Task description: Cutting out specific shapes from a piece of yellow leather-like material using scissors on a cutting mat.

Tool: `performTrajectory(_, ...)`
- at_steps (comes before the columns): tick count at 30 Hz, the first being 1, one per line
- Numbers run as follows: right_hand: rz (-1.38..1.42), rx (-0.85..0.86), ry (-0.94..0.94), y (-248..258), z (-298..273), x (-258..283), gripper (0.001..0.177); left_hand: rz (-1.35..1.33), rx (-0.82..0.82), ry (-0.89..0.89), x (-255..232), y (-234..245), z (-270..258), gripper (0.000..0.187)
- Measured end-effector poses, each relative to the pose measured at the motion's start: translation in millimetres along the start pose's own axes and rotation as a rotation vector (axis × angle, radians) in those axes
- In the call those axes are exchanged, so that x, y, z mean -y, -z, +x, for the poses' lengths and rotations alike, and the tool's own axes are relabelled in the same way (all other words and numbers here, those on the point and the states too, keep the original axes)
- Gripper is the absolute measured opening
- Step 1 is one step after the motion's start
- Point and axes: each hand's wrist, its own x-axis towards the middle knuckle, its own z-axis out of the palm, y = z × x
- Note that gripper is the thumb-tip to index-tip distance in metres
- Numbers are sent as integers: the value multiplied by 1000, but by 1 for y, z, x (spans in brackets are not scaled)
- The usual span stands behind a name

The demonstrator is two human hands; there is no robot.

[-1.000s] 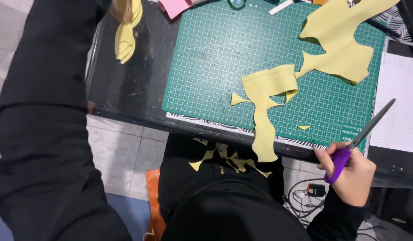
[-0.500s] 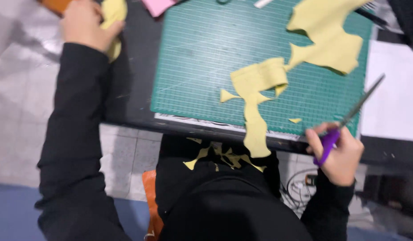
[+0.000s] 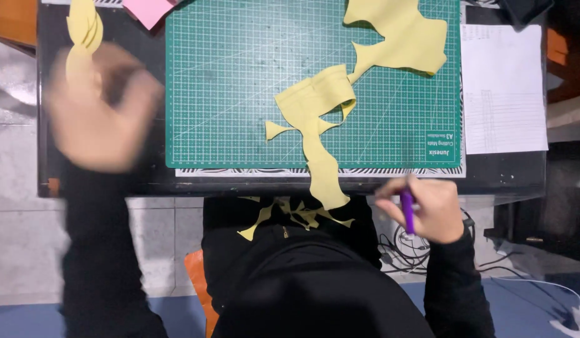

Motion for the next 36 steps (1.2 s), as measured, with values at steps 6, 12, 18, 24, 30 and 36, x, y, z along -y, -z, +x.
performTrajectory(6,281,-60,-166,-5,-24,-9,15,-657,857,395,-130,-54,-85,29)
performTrajectory(12,364,-17,-275,-18,-19,23,18,-1072,738,647,-176,-125,-134,42)
performTrajectory(18,633,-54,-405,-48,-31,35,20,-1287,550,823,-195,-127,-125,28)
performTrajectory(24,999,-124,-463,-69,-17,43,31,-1335,506,736,-178,-109,-114,25)
performTrajectory(30,926,-92,-337,-64,23,52,32,-1231,362,593,-163,-90,-84,34)
performTrajectory(36,885,-120,-270,-60,43,55,30,-1230,287,547,-150,-98,-73,41)
